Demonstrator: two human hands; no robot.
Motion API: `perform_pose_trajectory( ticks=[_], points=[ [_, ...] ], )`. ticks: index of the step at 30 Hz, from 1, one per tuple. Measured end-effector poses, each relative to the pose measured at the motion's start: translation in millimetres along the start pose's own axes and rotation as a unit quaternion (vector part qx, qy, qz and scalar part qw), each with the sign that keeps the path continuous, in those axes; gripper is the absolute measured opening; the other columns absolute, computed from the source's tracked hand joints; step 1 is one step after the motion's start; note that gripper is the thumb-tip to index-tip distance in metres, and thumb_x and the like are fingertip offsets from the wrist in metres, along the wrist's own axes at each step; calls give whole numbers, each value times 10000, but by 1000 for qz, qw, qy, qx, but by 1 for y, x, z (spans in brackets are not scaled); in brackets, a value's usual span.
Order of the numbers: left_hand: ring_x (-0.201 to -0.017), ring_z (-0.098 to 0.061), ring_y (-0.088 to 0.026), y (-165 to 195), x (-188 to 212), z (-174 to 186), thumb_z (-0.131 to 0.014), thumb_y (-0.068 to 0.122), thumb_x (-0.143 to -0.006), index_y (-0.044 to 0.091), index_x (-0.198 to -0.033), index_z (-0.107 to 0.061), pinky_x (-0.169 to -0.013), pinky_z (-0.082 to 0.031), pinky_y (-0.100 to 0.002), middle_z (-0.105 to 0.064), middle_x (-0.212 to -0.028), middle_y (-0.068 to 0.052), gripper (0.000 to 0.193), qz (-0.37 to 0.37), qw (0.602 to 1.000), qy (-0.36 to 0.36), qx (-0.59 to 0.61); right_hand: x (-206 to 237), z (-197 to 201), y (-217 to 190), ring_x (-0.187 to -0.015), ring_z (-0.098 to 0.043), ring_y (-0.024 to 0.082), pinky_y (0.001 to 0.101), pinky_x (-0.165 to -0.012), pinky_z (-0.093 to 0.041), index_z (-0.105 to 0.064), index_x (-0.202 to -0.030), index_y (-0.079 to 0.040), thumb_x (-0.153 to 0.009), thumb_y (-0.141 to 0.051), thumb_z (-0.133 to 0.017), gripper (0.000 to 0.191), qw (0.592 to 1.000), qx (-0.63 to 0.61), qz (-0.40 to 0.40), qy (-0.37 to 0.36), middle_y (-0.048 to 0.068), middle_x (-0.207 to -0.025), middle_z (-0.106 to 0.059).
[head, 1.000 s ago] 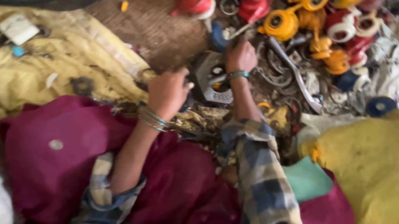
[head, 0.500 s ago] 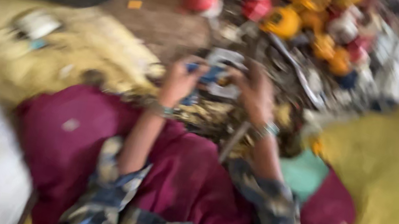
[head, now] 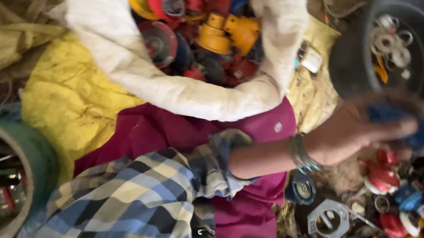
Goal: The person sits on the floor and uses a hammer and metal block to repeatedly strike and separate a blue plastic mechanical part. The person places separated pieces into a nearby bucket and continues the process with additional parts.
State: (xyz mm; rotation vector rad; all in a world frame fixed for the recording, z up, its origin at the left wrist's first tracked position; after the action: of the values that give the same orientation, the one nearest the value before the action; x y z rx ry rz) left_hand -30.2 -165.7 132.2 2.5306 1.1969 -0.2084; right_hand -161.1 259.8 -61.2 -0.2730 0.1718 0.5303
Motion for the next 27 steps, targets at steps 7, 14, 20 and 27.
perform_pose_trajectory(
  ticks=[7,14,20,27],
  points=[
    [-1486,-419,-324,163,1,-27,-729,266,-987,62,-1576,-360,-1212,-512,-391,-383,-1616,-238,725,-188,852,-163,460,-3,8,-17,-840,-732,319,447,-781,-567,-788,-1045,-42,-968,-260,-730,238,997,-71,-27,14,175,-946,-751],
    [-1121,-636,-240,10,27,-66,-758,269,-1043,6,-1415,-557,-955,-589,-379,-633,-1249,-165,498,60,991,-119,5,17,19,-10,-861,-733,298,418,-794,-560,-749,-1115,-2,-944,-157,-727,232,991,-114,-66,-21,201,-990,-757],
    [-678,-681,-131,-202,59,8,-692,402,-980,105,-1092,-707,-658,-561,-294,-742,-890,-25,317,145,653,-382,-638,102,43,20,-1056,-674,164,322,-950,-530,-655,-1249,-40,-907,-104,-740,358,845,-443,-276,118,81,-1183,-720],
    [-1144,-641,-407,-245,139,139,-963,625,-473,135,-1280,-634,-867,-531,-496,-612,-1340,-232,999,180,438,-400,-785,201,-12,56,-890,-661,224,395,-809,-539,-657,-1110,-80,-799,-144,-716,323,701,-447,-553,52,77,-988,-697]
  ],
)
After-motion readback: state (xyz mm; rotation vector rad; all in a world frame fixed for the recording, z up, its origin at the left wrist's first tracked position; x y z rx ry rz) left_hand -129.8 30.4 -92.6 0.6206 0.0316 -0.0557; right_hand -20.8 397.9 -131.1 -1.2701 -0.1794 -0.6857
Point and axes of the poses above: each hand's wrist, its own x-axis away from the middle knuckle, its own z-axis out of the back of the hand, y = z × x, the point moved 9 cm from there along -x, towards the middle knuckle
